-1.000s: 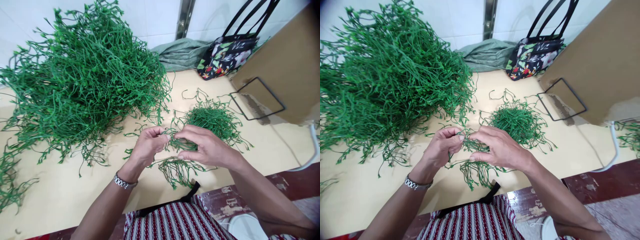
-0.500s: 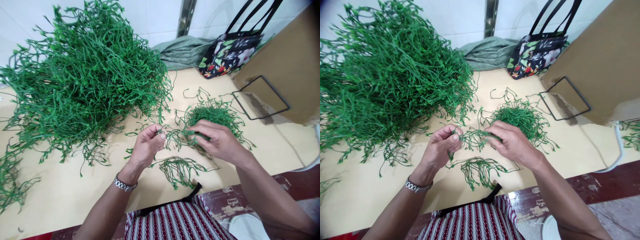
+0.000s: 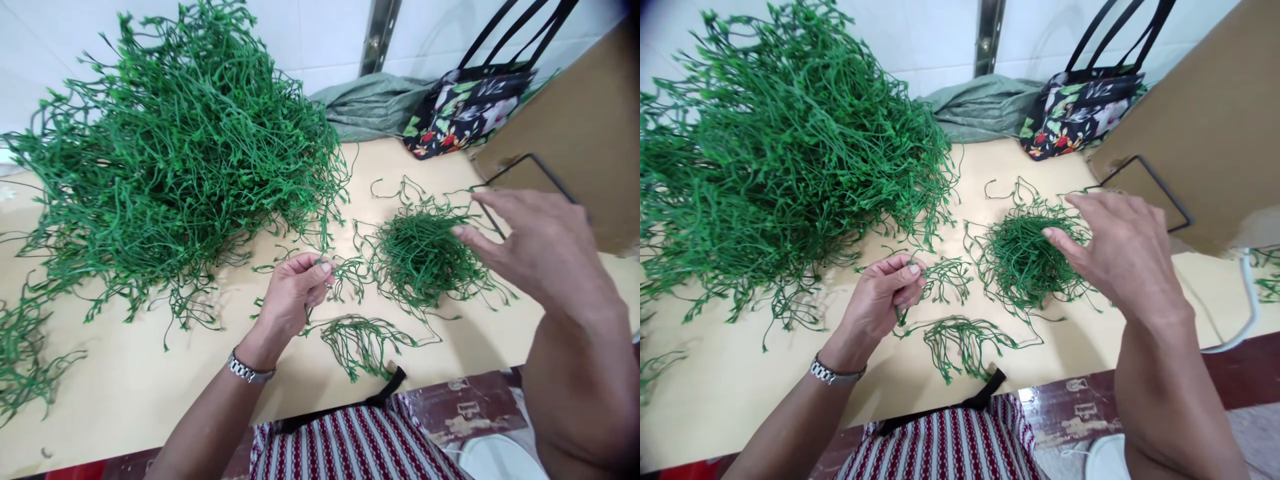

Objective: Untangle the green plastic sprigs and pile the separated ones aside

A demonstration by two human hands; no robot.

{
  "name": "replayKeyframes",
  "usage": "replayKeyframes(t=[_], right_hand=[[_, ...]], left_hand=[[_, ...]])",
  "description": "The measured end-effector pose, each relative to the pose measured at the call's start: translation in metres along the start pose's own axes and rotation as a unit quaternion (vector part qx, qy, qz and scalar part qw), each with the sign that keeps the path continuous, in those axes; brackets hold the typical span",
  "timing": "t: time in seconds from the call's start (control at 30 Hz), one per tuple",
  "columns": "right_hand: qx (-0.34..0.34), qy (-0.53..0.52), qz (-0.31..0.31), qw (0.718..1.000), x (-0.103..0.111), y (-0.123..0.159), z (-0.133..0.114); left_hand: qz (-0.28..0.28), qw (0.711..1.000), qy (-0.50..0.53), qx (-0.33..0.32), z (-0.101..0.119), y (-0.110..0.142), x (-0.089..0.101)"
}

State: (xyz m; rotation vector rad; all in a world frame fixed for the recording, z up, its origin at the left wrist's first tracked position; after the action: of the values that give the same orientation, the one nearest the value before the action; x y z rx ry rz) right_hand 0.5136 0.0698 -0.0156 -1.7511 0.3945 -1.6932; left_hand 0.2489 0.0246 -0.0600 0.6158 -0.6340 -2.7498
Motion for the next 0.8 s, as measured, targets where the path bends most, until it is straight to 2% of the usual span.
replayKeyframes(t=[0.07, 0.1, 0.17, 0.2, 0.27, 0.4, 0.5, 0.6, 0.7, 0.8], right_hand=[[0.000, -0.116, 0.063, 0.991, 0.014, -0.002, -0.028], [0.013, -0.205, 0.060, 0.977, 0.017, -0.002, -0.046], [0.063, -0.355, -0.031, 0.932, 0.013, 0.000, -0.082], [0.087, -0.395, -0.059, 0.913, 0.009, 0.002, -0.097], [0.088, -0.453, -0.079, 0.884, -0.001, 0.005, -0.116], [0.056, -0.510, -0.067, 0.856, -0.013, 0.010, -0.119], [0.058, -0.519, -0.062, 0.851, -0.011, 0.011, -0.115], [0.071, -0.507, -0.097, 0.854, -0.008, 0.012, -0.115], [0.106, -0.490, -0.162, 0.850, -0.006, 0.013, -0.117], [0.146, -0.481, -0.188, 0.844, -0.007, 0.013, -0.117]], left_hand=[[-0.006, 1.000, -0.009, -0.003, -0.001, 0.001, -0.003], [-0.013, 1.000, -0.014, -0.005, -0.001, 0.002, -0.005], [-0.030, 0.999, -0.018, -0.013, -0.003, 0.004, -0.009], [-0.036, 0.999, -0.015, -0.020, -0.003, 0.006, -0.010], [-0.037, 0.999, -0.008, -0.033, -0.004, 0.009, -0.010], [-0.027, 0.997, -0.039, -0.053, -0.003, 0.013, -0.005], [-0.043, 0.992, -0.096, -0.074, 0.000, 0.015, -0.003], [-0.071, 0.979, -0.161, -0.101, 0.002, 0.015, -0.002], [-0.094, 0.955, -0.241, -0.143, 0.002, 0.016, -0.001], [-0.099, 0.906, -0.349, -0.218, 0.002, 0.018, 0.002]])
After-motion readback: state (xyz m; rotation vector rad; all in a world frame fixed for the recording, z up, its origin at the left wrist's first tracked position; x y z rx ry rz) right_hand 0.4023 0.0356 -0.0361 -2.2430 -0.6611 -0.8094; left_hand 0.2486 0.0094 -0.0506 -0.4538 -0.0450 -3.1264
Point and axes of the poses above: each hand's wrist, its own y-axis away from the middle knuckle, its own x-axis out of the back of the hand, z = x × y, the point moved 2 cm from there along -y, towards the middle knuckle, and after that the axes turned 15 degrees about z, right-handed, at the moved point
